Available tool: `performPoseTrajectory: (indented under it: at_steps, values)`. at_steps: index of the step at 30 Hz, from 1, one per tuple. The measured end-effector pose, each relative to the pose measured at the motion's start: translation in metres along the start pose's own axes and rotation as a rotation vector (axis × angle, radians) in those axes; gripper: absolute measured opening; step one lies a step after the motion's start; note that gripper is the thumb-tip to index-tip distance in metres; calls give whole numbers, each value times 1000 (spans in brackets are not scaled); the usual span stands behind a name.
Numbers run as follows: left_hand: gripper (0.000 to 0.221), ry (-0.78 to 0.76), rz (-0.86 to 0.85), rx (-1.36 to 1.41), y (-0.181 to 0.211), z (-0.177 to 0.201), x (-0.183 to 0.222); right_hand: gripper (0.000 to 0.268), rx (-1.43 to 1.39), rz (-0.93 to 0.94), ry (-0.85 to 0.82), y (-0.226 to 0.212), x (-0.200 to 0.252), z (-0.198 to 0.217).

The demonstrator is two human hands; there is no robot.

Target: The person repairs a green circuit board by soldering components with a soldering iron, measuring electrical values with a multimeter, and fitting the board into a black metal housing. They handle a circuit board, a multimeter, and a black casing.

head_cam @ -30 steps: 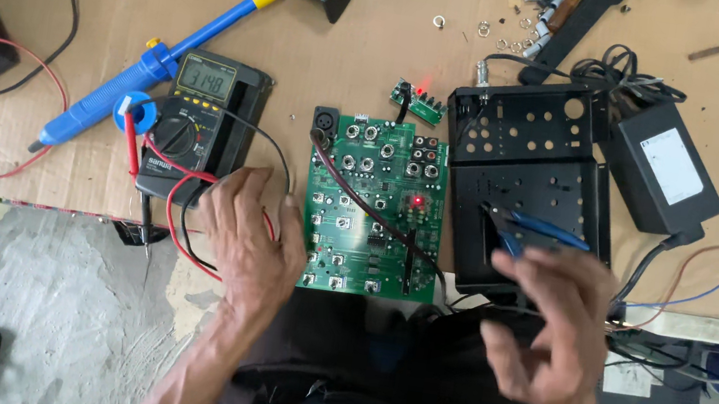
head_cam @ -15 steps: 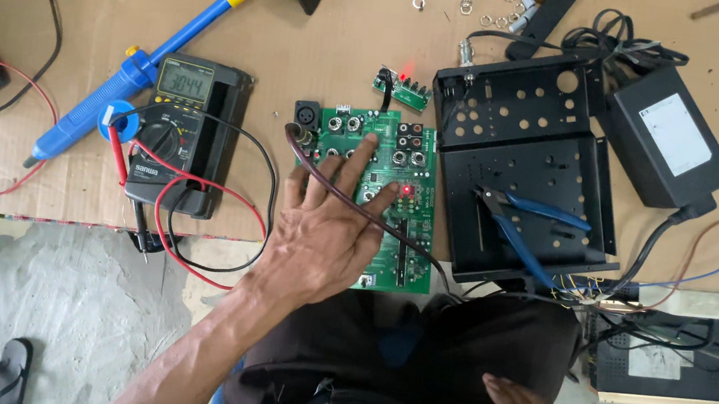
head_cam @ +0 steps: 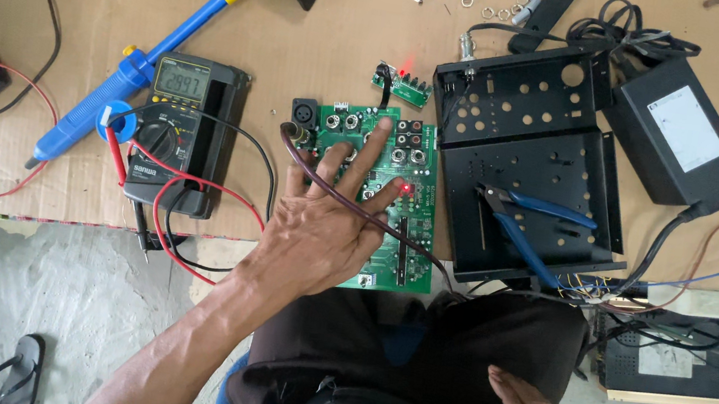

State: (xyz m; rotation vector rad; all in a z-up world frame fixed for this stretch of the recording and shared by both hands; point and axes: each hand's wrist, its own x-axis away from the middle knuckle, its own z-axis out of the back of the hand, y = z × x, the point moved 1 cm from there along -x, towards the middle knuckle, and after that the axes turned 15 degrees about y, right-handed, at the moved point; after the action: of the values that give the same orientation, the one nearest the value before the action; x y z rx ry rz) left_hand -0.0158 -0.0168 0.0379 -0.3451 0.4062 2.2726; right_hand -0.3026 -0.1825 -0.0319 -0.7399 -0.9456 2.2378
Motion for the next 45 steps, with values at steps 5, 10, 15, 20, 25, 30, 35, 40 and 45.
performPoseTrajectory:
  at_steps: [5, 10, 15, 20, 25, 30, 35, 40, 45]
  values:
    - [35, 62, -29, -1, -3, -3, -1, 39, -48, -19, 27, -11, -7, -2]
    - [38, 60, -33, -8, -3, -4, 1, 39, -35, -37, 8, -6, -8, -1]
    - [37, 121, -68, -7, -3, -10, 0, 39, -47, -21, 7, -15, -16, -2]
    - [39, 22, -104, -87, -3, -13, 0, 41, -157, 410, 14, -3, -47, -12]
    - [38, 23, -106, -59, -6, -12, 0, 65, -67, 589, -54, -42, -112, -41]
    - [46, 17, -106, -70, -1, 6, 3, 85, 76, 797, -274, -87, -171, -72]
    - [54, 75, -24, 27, 1, 14, 18, 85, 144, 965, -435, -85, -180, -92]
    - [49, 69, 50, 97, 0, 18, 22, 83, 127, 977, -418, -83, -179, -93]
    - [49, 81, 63, 118, 3, 14, 21, 87, 175, 976, -423, -84, -179, -94]
